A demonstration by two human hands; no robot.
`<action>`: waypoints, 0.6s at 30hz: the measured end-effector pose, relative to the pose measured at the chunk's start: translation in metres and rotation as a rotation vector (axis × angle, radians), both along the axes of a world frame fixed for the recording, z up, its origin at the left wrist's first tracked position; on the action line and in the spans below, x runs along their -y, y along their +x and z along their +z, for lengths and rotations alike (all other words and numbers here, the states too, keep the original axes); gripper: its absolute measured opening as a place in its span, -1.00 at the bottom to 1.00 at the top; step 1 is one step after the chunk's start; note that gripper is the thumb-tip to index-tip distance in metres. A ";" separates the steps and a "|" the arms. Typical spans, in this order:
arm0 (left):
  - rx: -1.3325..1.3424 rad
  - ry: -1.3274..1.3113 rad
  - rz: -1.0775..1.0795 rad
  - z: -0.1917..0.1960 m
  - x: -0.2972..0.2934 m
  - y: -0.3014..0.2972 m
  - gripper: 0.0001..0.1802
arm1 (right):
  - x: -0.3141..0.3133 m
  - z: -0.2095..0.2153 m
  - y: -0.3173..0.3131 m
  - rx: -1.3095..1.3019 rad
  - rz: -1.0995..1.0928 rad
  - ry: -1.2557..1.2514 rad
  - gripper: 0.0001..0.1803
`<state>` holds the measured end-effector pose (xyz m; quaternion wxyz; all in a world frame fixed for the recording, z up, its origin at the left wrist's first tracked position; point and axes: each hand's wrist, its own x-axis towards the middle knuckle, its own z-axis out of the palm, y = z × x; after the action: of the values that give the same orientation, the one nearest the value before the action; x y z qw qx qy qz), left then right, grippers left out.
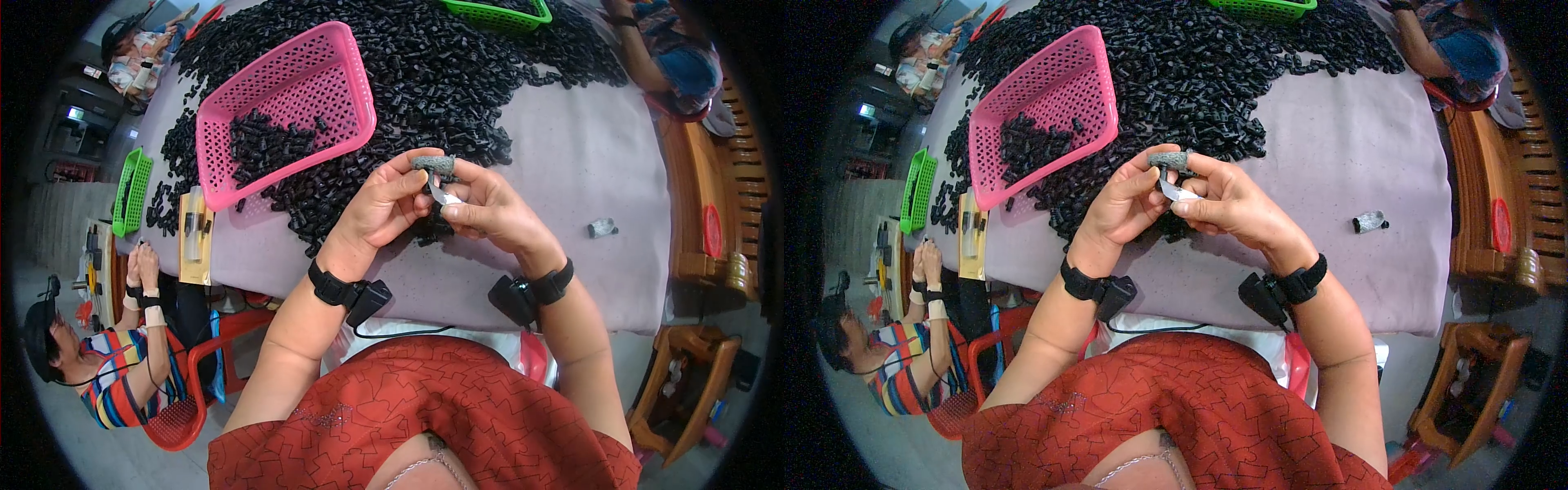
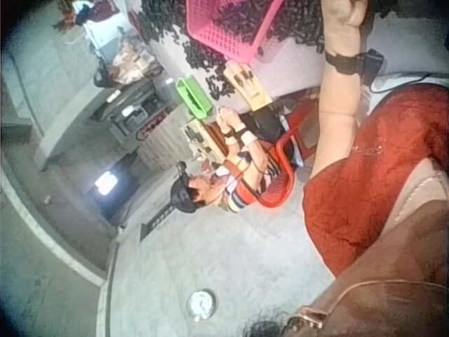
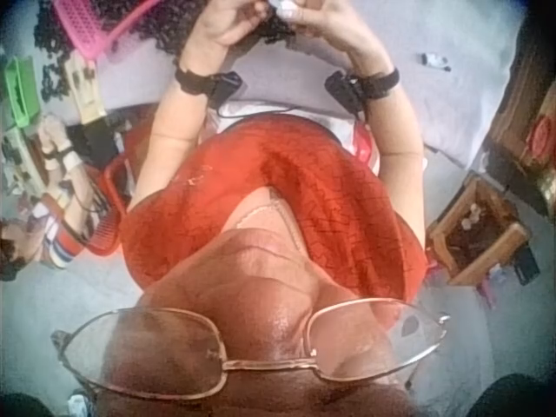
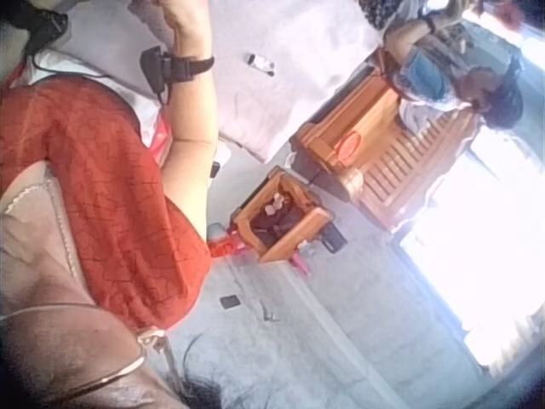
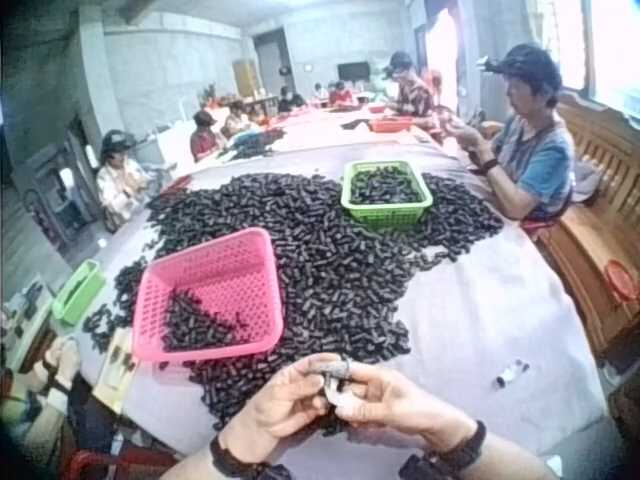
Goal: Sorting and inspecting small black plastic or rubber shoe components at a large table.
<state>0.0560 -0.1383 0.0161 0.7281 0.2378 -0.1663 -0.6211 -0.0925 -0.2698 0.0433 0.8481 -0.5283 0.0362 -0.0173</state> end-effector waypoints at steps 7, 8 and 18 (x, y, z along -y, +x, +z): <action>0.030 0.025 -0.004 0.005 -0.001 -0.002 -0.54 | 0.003 0.001 0.000 -0.044 -0.019 0.026 -0.53; 0.044 0.032 -0.014 0.006 -0.001 -0.002 -0.54 | 0.003 0.001 0.001 -0.057 -0.035 0.031 -0.53; 0.044 0.050 0.046 0.003 0.000 -0.003 -0.55 | -0.001 0.002 0.000 0.007 -0.015 0.032 -0.50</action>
<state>0.0534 -0.1381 0.0187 0.7323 0.2731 -0.1613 -0.6027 -0.0926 -0.2692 0.0452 0.8565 -0.5143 0.0373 -0.0251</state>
